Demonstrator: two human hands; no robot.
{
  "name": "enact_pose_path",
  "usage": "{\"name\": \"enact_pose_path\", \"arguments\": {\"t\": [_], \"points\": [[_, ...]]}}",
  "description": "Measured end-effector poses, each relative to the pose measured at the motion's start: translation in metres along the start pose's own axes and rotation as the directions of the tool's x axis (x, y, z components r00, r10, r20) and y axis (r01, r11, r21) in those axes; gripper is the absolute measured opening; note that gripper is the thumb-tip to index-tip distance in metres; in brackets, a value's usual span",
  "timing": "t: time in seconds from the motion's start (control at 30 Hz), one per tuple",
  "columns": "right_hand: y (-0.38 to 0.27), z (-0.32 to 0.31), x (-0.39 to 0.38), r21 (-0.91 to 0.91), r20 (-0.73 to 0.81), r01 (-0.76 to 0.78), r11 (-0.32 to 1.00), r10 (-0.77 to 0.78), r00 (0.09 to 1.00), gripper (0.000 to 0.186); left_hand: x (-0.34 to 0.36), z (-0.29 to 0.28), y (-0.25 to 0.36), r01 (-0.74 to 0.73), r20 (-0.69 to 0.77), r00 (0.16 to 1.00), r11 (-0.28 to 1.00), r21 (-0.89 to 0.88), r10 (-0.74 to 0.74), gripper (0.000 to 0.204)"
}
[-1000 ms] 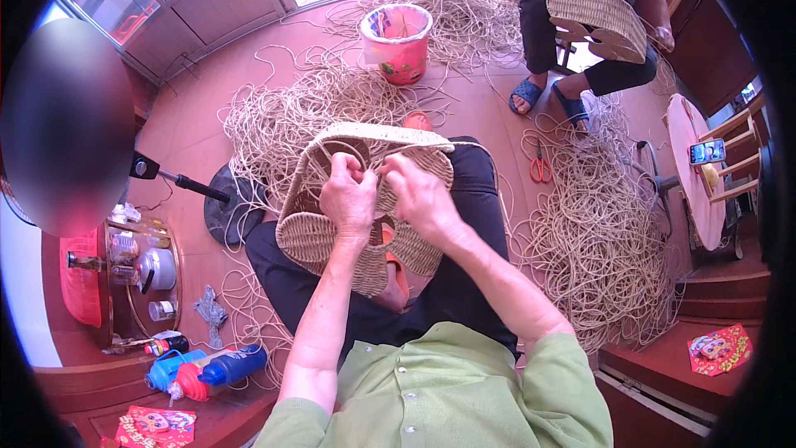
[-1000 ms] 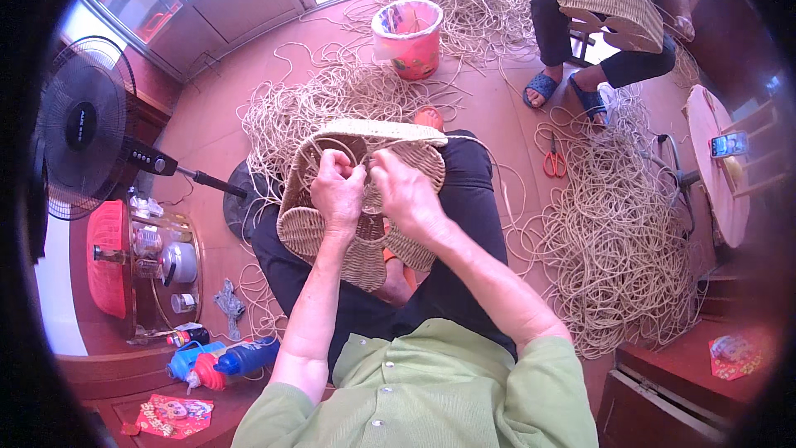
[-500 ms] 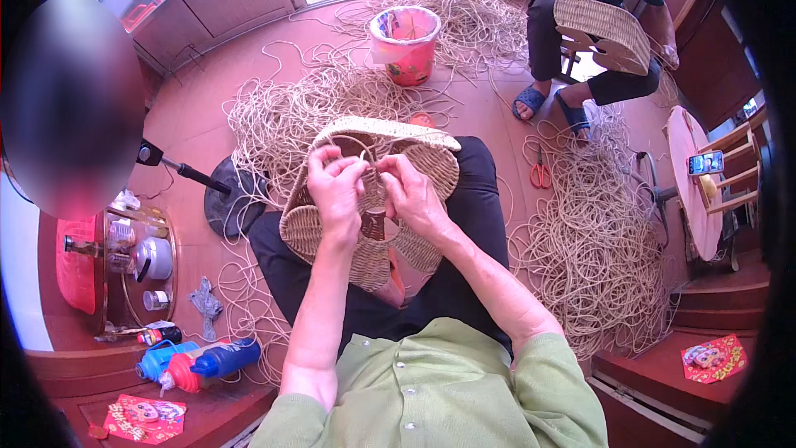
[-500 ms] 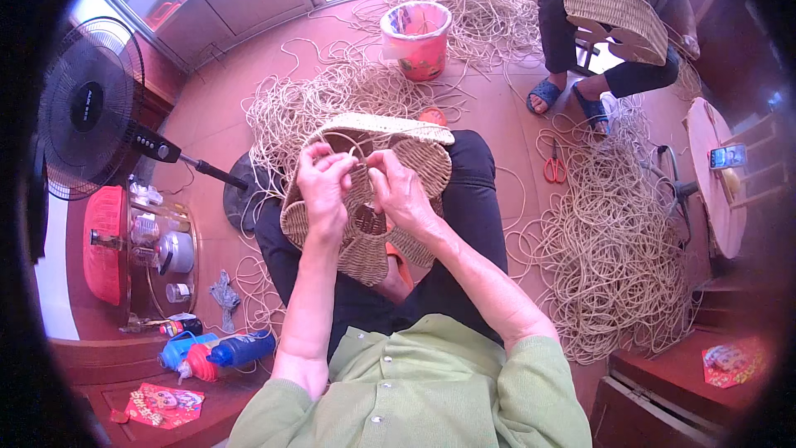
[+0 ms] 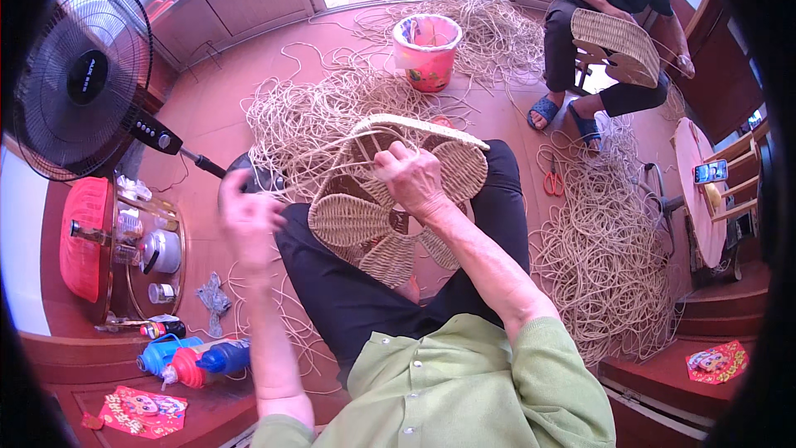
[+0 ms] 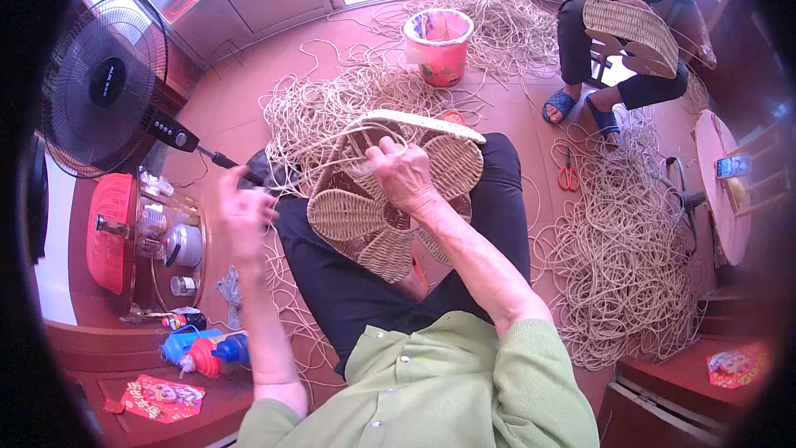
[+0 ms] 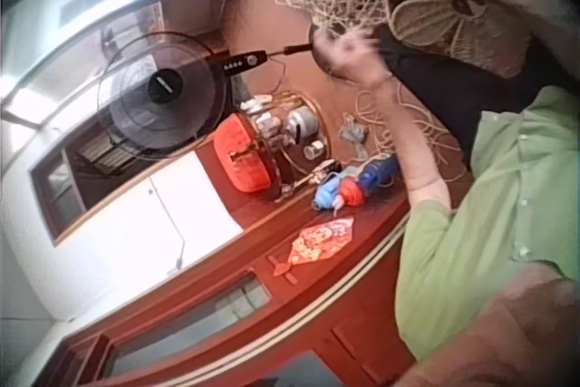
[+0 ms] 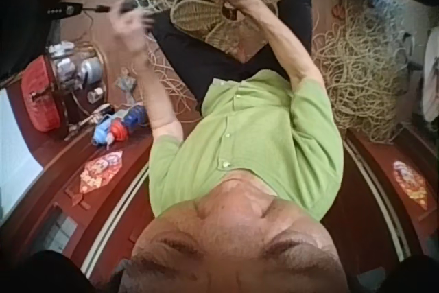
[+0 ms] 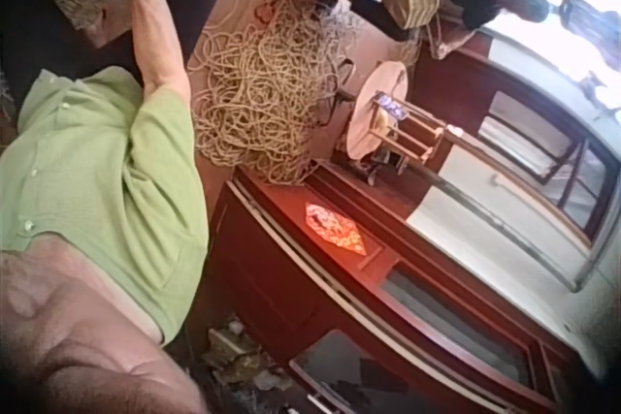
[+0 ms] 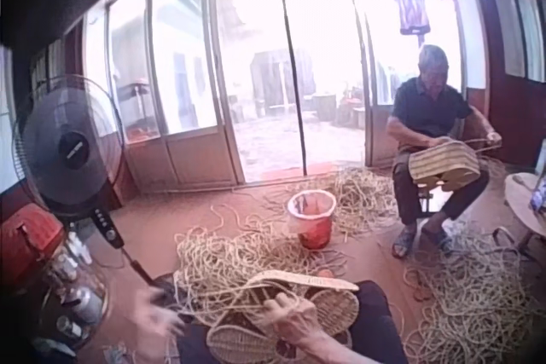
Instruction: Weaving a flower-shaped basket using light-colored fibers.
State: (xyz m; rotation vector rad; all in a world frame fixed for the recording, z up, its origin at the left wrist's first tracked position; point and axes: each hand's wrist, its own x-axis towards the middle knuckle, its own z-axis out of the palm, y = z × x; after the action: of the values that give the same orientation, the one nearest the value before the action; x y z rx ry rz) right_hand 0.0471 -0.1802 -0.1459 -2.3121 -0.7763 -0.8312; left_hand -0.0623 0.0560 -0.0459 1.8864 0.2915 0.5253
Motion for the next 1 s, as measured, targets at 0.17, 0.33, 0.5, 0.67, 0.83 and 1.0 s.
{"name": "enact_pose_path", "arguments": {"t": [0.17,0.33,0.5,0.67,0.83,1.0], "points": [[-0.015,0.001,-0.001,-0.139,0.075,0.016,0.99,-0.005,0.997,0.009,-0.013,0.105,-0.01,0.133,0.297,0.944,0.99,0.051,-0.143,0.074],[-0.016,-0.01,-0.003,0.025,0.12,0.011,1.0,-0.014,0.993,0.011,0.019,0.157,-0.049,-0.113,0.111,0.99,0.96,0.254,0.087,0.083],[-0.01,-0.019,-0.008,0.083,0.16,0.014,0.996,-0.028,0.987,0.008,-0.005,0.156,-0.053,-0.035,-0.005,0.999,0.999,0.036,0.035,0.083],[-0.009,-0.026,-0.008,0.347,0.054,-0.027,0.937,0.009,0.998,0.009,-0.024,0.151,-0.052,0.123,-0.053,0.986,0.915,-0.383,-0.155,0.074],[0.001,-0.057,-0.039,0.549,0.081,-0.391,0.739,0.418,0.905,0.01,-0.041,0.054,-0.066,0.409,0.405,0.912,0.214,-0.887,-0.065,0.036],[0.028,-0.075,-0.069,0.395,0.029,-0.368,0.842,0.389,0.921,0.011,-0.04,-0.202,-0.137,0.314,0.057,0.881,0.49,-0.813,-0.47,0.044]]}}
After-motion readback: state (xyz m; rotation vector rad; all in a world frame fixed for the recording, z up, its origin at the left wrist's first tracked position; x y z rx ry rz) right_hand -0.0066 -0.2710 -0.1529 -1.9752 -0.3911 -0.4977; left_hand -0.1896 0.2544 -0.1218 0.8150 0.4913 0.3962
